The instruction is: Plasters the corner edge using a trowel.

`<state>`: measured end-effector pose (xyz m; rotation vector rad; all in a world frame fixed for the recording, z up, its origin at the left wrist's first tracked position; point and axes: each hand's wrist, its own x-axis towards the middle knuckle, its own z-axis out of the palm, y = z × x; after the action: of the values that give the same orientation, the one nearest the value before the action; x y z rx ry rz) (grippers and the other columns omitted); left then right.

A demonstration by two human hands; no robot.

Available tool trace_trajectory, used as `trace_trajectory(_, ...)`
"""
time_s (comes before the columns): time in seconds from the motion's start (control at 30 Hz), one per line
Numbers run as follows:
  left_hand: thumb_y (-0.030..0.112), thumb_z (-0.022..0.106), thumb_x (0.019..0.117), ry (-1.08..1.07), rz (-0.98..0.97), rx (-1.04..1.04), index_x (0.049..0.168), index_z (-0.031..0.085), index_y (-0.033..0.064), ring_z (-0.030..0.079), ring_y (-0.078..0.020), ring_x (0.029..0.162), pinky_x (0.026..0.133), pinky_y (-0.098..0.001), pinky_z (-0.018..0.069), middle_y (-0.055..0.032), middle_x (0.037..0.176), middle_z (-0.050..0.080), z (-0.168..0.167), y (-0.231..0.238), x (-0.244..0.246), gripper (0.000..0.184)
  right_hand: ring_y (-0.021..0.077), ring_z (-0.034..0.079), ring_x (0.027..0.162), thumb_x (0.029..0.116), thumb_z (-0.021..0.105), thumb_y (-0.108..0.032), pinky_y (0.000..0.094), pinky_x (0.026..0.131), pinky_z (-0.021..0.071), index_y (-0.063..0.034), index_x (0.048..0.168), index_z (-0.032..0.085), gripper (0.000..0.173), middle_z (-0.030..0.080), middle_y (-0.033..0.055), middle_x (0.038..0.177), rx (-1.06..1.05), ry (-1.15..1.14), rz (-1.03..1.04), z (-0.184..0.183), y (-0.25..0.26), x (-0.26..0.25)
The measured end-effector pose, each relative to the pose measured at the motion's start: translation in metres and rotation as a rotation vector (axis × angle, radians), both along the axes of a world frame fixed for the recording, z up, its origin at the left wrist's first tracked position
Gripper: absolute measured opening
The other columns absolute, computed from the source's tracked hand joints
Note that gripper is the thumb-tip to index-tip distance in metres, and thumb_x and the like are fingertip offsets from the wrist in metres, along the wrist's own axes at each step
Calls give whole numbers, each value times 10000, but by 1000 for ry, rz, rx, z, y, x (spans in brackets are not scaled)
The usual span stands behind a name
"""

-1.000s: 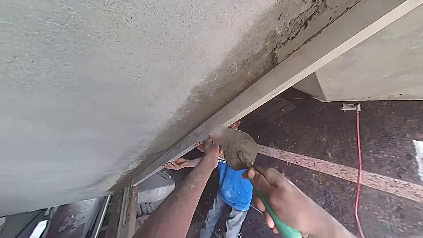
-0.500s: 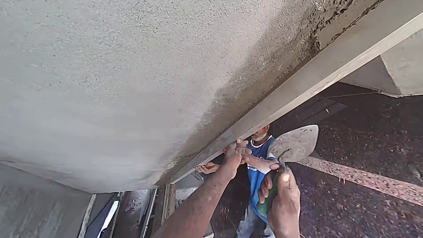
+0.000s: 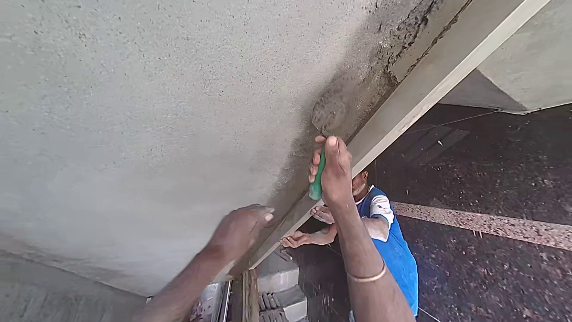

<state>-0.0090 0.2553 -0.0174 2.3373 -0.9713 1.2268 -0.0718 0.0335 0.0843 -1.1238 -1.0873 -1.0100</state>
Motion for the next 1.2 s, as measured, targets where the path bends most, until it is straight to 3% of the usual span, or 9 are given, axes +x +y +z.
trace_trajectory(0.1,389,337,1077,-647,291,87,1200,720,119,687,-378,1083,846,-609,534,-152,1149,725,26,80,-32,485,99,496,415,1112,273,-472,264,388,509,-107,1174,547,460,492,-1,629,11,6,-20,32,0,-14)
trace_trajectory(0.2,370,366,1060,-1037,443,141,1383,622,153,535,-425,1307,990,-669,399,-166,1403,595,89,153,-91,465,66,448,403,1090,304,-549,242,369,472,-161,1134,552,463,458,-37,634,95,-4,53,50,-18,-29)
trace_trajectory(0.4,424,262,1087,-1295,555,466,1582,381,286,266,-339,1535,1197,-633,163,-44,1673,297,194,204,-184,527,50,429,389,1097,278,-542,216,360,445,-158,1107,554,473,444,-46,617,182,-9,146,55,-5,-53)
trace_trajectory(0.53,614,186,1045,-1275,396,606,1592,228,504,93,-269,1590,1213,-682,62,77,1720,140,265,250,-147,560,60,431,390,1120,274,-463,229,355,448,-137,1075,533,419,444,-43,608,238,-25,138,69,-12,-57)
trace_trajectory(0.67,608,152,1054,-1297,393,653,1597,154,532,17,-217,1596,1231,-636,22,127,1725,58,270,253,-147,548,59,418,396,1100,269,-542,230,363,440,-163,1106,545,469,438,-39,630,255,3,31,70,-6,-62)
trace_trajectory(0.77,584,136,1060,-1302,411,672,1597,189,514,55,-208,1594,1231,-601,42,118,1723,87,265,247,-158,544,49,427,401,1116,259,-496,211,362,434,-161,1056,529,434,444,-55,629,343,-8,96,77,-2,-61)
trace_trajectory(0.97,572,120,1068,-1243,578,668,1597,247,478,141,-271,1581,1227,-614,82,51,1714,181,253,237,-176,552,75,431,393,1117,269,-481,248,359,457,-124,1129,547,453,446,-28,618,176,-93,-125,79,20,-70)
trace_trajectory(1.1,575,120,1062,-1318,533,699,1610,237,448,78,-238,1591,1232,-593,30,80,1724,121,256,240,-175,574,48,452,390,1132,252,-437,222,359,457,-115,1017,552,455,459,-56,585,315,-49,27,110,-6,-101)
trace_trajectory(1.2,559,138,1066,-1355,484,705,1616,228,438,56,-227,1593,1235,-583,8,84,1726,106,259,237,-172,570,47,449,391,1133,259,-429,211,355,453,-112,1044,551,440,467,-50,602,296,-56,10,107,3,-115)
